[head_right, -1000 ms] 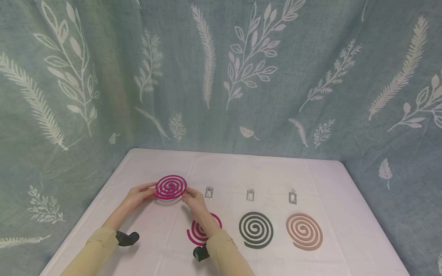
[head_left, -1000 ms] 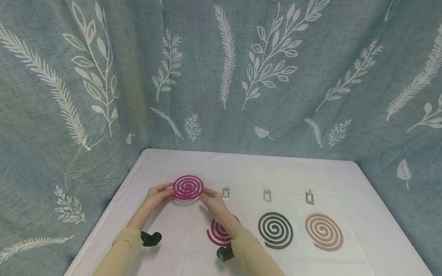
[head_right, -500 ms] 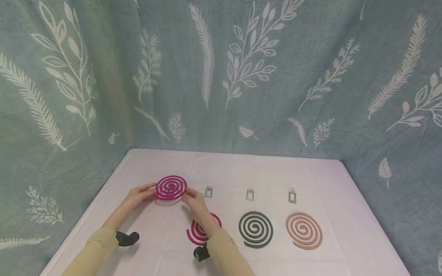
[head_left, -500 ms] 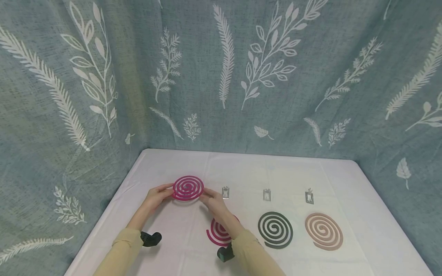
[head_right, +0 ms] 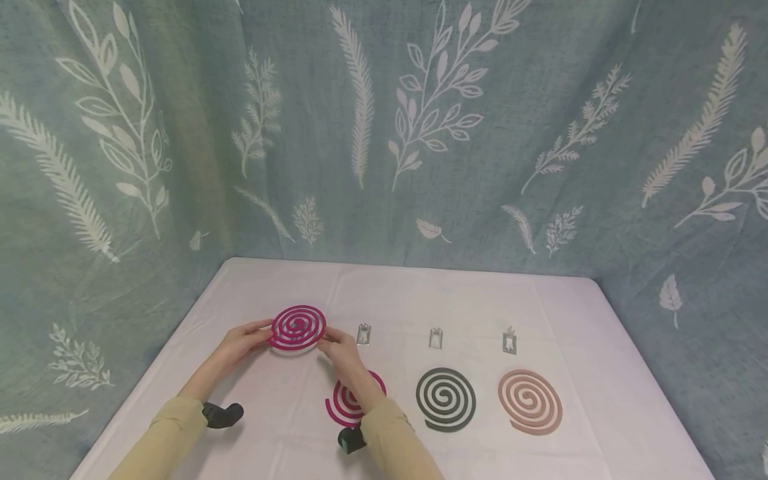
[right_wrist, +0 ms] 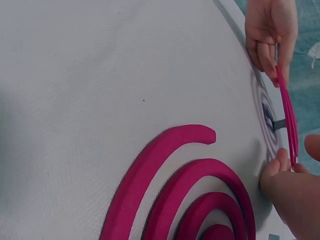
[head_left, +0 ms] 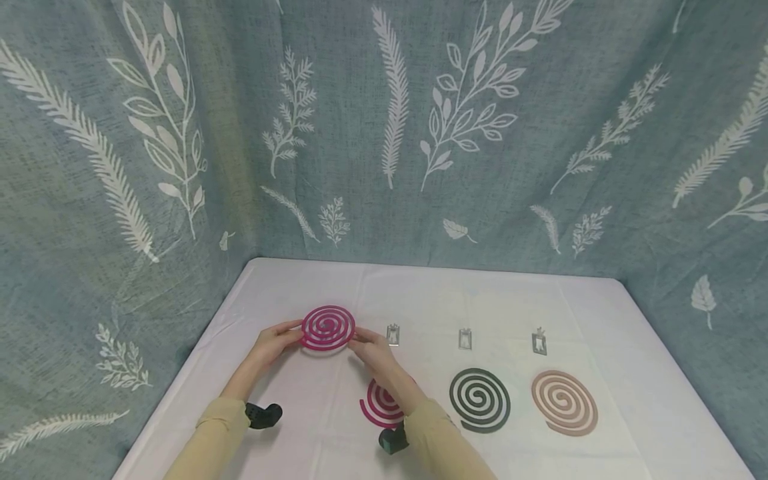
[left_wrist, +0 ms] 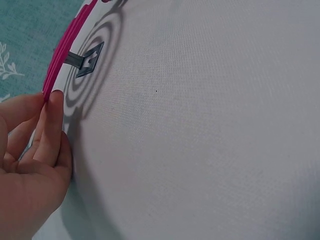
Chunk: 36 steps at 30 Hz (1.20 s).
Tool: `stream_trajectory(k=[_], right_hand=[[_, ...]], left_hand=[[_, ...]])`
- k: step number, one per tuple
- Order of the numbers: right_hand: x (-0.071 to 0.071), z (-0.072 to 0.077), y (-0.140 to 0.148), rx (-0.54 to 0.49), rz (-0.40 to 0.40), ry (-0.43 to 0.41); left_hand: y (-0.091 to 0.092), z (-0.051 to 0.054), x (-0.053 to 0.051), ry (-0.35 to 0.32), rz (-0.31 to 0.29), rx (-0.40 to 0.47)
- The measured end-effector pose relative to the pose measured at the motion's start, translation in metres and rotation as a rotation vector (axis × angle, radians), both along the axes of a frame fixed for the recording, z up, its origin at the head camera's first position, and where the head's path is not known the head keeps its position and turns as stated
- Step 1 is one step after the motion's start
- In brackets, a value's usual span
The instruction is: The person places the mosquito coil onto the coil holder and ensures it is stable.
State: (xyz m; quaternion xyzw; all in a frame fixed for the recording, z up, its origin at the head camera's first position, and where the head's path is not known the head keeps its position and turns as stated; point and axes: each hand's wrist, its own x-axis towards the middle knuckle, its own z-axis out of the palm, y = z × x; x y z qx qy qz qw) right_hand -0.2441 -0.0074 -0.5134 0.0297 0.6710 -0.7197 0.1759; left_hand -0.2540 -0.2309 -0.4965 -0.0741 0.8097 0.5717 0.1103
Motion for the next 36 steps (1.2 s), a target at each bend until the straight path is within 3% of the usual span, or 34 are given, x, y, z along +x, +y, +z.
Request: stream_trajectory(k=[16,29,36], right_hand=[[-0.006,0.000,-0.001,-0.034,0.017,-0.062],[-0.005,0.005,-0.003,-0.021,0.005,-0.084],[-0.006,0.006,-0.003,-0.042,-0.021,-0.095]], left_hand=[[-0.005,-0.007,-0.003,-0.016,-0.022,0.035],[-0.004,0.002,-0.003,-0.063,-0.013,0.130],[-0.004,0.004,-0.002,-0.057,-0.014,0.126]])
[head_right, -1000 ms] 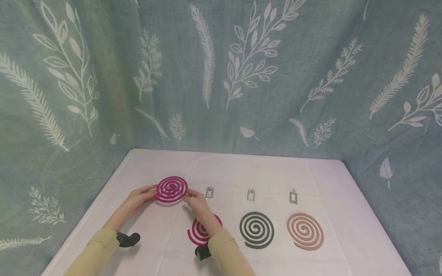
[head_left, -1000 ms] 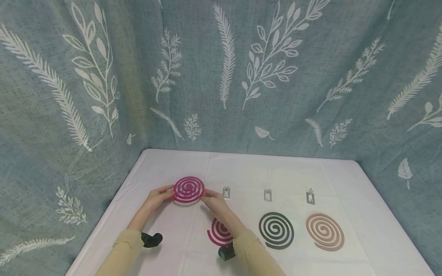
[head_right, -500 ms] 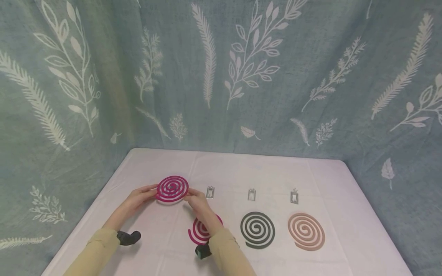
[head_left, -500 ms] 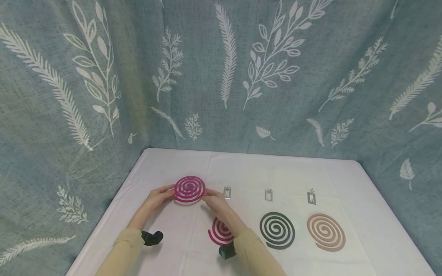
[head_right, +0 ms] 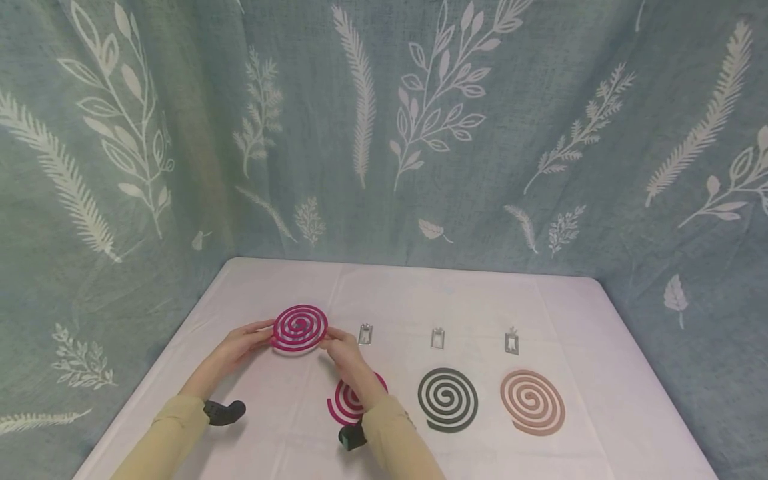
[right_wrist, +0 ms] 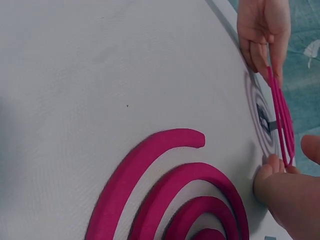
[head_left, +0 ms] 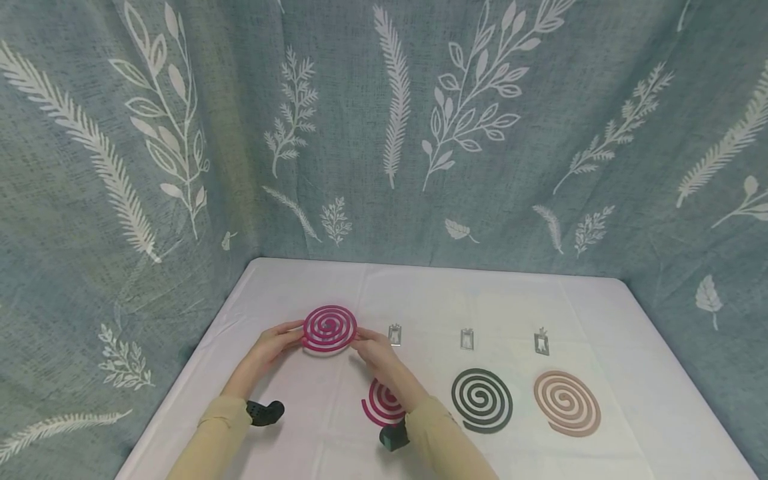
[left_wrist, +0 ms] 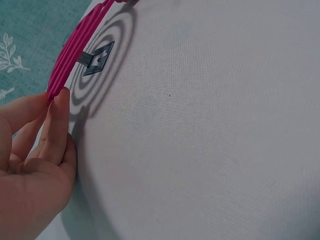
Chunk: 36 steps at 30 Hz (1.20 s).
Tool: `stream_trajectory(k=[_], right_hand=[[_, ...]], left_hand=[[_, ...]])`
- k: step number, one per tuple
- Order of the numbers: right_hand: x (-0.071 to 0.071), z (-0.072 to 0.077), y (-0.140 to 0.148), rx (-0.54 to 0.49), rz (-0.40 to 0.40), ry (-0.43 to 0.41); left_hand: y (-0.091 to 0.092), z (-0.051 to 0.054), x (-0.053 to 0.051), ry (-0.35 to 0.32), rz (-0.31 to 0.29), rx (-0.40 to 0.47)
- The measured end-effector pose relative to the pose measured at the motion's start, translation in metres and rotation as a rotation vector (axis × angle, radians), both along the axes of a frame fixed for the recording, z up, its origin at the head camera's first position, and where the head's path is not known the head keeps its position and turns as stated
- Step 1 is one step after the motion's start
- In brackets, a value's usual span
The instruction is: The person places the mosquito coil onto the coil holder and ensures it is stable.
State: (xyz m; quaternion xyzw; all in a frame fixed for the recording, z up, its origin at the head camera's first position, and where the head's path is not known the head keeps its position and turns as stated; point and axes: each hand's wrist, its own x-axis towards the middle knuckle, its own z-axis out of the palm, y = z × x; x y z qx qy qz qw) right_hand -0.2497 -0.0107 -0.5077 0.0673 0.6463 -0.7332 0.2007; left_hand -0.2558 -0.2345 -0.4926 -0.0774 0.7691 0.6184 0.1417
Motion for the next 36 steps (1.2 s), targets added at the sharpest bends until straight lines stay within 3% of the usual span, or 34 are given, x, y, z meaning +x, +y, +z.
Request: stream_trajectory(k=[9,17,29,36], right_hand=[[0.000,-0.003,0.000,-0.021,-0.003,0.007],[0.000,-0.004,0.000,-0.031,-0.006,0.018],[0.001,-0.003,-0.001,-0.051,-0.044,0.010],[0.003,-0.005,-0.004,-0.050,-0.097,0.052]], left_hand=[[-0.011,-0.016,-0.002,0.107,-0.058,0.159],[-0.002,-0.005,0.001,0.038,0.004,0.051],[0.000,-0.006,0.001,0.030,0.010,0.034],[-0.001,-0.005,0.000,0.029,0.012,0.028]])
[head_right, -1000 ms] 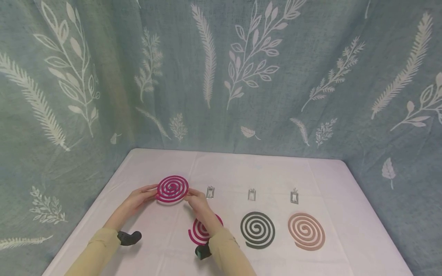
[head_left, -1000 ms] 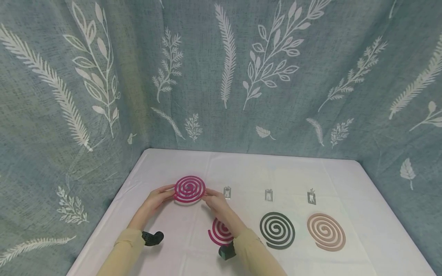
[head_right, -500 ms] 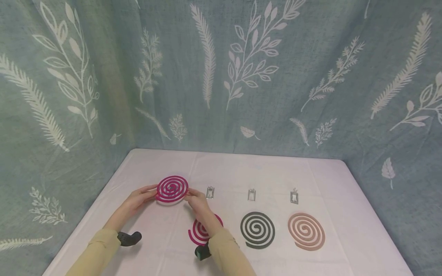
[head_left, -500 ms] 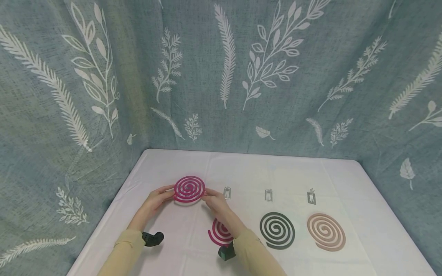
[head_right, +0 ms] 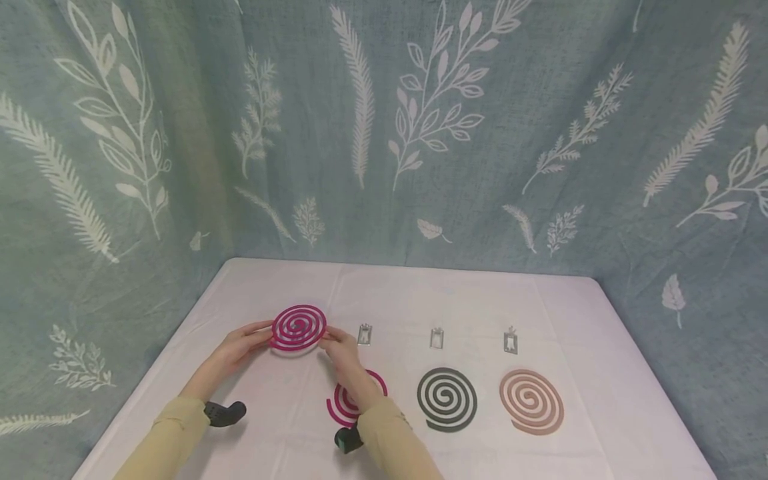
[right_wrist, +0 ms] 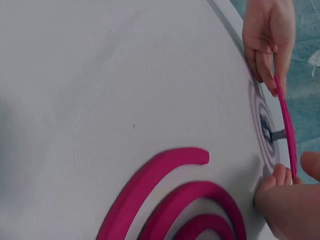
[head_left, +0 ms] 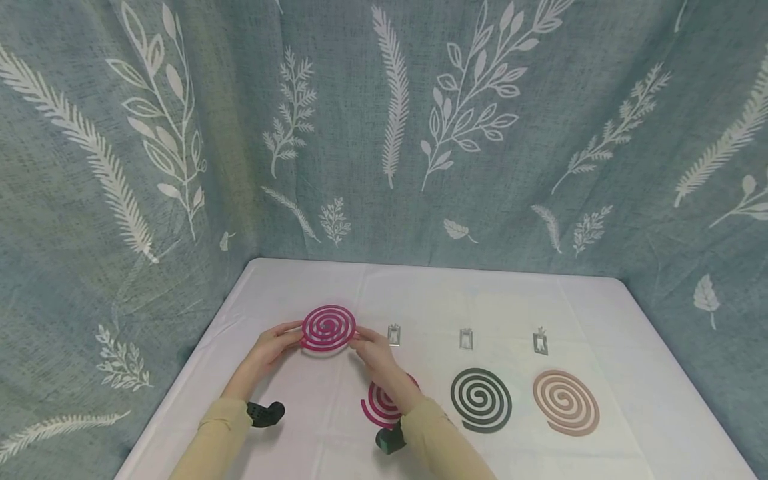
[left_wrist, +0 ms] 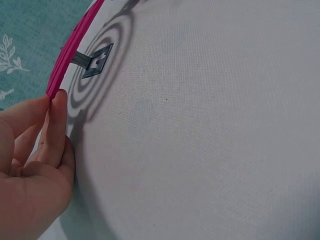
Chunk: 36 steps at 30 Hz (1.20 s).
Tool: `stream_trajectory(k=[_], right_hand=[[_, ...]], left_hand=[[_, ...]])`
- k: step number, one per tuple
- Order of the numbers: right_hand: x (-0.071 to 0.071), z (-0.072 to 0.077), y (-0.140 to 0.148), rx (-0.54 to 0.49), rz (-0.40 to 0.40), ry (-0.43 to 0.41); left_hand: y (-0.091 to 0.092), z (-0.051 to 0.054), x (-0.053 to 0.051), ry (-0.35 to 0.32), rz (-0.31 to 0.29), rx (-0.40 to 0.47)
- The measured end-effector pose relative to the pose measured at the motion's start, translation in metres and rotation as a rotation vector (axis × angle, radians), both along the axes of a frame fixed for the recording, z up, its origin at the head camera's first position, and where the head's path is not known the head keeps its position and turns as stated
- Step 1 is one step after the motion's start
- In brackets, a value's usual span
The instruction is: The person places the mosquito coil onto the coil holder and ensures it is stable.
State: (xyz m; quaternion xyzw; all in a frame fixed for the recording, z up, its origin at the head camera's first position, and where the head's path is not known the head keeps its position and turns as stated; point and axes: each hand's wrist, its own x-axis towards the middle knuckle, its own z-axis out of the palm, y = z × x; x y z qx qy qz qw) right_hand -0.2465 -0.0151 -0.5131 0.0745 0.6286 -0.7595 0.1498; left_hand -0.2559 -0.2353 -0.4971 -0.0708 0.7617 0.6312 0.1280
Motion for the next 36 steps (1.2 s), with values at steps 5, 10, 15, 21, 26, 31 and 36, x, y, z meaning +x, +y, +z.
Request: stream_trajectory(k=[5,10,15,21,26,31,36], right_hand=[[0.001,0.000,-0.004,0.032,-0.038,0.012],[0.002,0.003,-0.007,0.049,-0.070,0.012],[0.003,0.005,-0.010,0.099,-0.103,0.025],[0.003,0.010,-0.014,0.166,-0.128,0.006],[0.004,0.012,-0.016,0.199,-0.145,0.011],[0.005,0.013,-0.017,0.212,-0.162,0.023],[0.004,0.014,-0.019,0.230,-0.184,0.016]], left_hand=[[0.000,-0.001,-0.001,-0.006,0.003,-0.021],[0.001,0.000,0.000,-0.013,0.012,-0.027],[0.001,0.001,0.001,-0.003,0.004,-0.030],[0.002,0.001,0.001,-0.004,0.002,-0.014],[0.002,0.000,0.001,-0.007,0.006,-0.006],[0.002,0.000,0.000,-0.006,0.006,-0.030],[0.002,-0.001,-0.001,-0.001,0.004,-0.016]])
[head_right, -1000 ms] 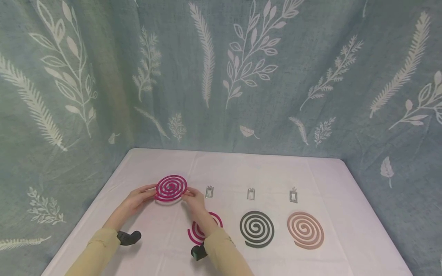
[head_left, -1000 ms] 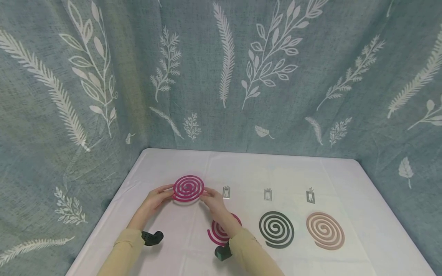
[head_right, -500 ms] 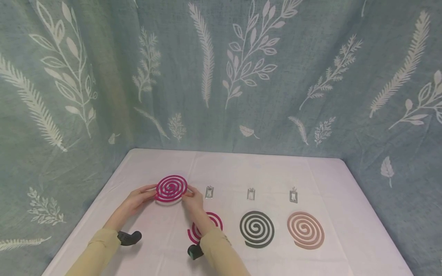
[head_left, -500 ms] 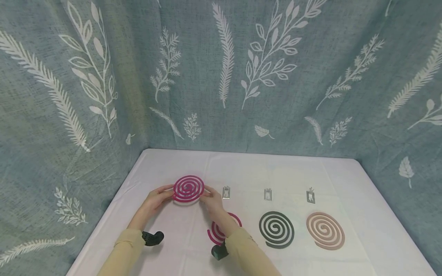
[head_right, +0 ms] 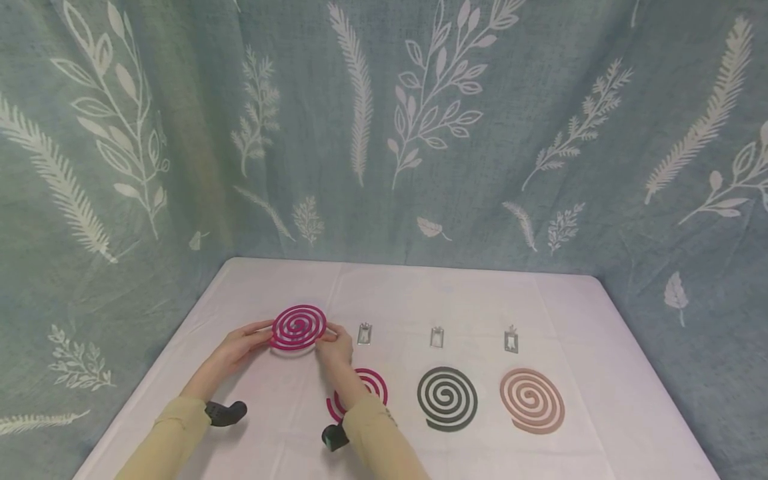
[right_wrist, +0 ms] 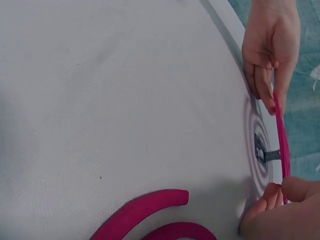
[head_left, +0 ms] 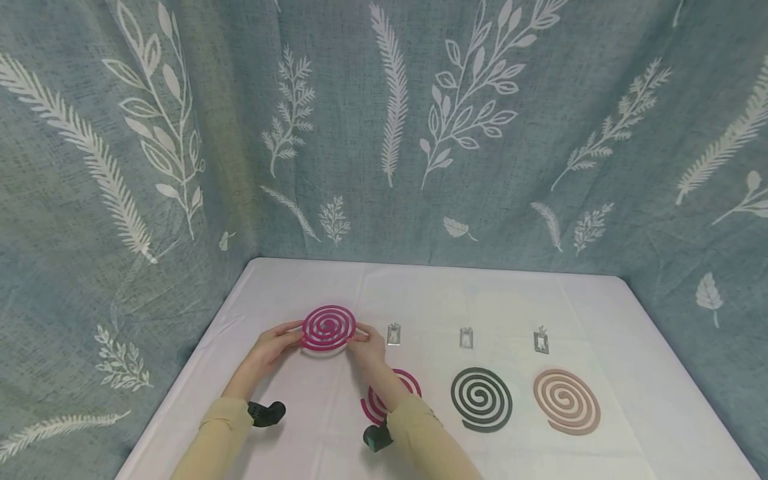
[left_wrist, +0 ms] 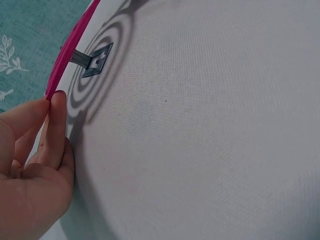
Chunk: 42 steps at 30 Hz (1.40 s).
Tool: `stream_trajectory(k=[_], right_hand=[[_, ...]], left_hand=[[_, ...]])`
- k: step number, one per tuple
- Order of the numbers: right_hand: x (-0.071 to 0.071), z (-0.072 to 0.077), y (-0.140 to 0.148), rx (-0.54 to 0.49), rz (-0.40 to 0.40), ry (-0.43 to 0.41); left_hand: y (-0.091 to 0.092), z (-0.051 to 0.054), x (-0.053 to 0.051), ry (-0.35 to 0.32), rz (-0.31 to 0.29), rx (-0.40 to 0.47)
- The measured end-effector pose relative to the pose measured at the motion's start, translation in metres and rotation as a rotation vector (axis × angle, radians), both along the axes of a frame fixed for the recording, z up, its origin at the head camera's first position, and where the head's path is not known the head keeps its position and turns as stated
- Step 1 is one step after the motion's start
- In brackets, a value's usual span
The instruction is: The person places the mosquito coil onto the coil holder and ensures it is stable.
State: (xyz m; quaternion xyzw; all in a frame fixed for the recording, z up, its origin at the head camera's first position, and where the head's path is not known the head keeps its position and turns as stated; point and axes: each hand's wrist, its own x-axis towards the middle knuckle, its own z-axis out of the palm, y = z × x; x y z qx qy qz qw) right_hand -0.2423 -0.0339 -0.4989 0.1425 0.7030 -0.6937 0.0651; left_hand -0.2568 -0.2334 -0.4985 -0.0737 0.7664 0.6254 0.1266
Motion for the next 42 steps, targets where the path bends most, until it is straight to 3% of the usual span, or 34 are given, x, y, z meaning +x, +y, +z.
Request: stream_trajectory(k=[13,29,42], right_hand=[[-0.0006,-0.0011,-0.0036,0.026,-0.054,-0.010],[0.0008,-0.0015,-0.0011,0.005,-0.036,-0.005],[0.0007,-0.0011,-0.0023,0.017,-0.046,-0.010]], left_hand=[[0.0031,-0.0014,-0.0002,-0.003,0.001,0.005],[0.0011,-0.0025,-0.0013,0.002,-0.003,-0.031],[0.0010,-0.0031,-0.0004,0.010,0.011,-0.006]])
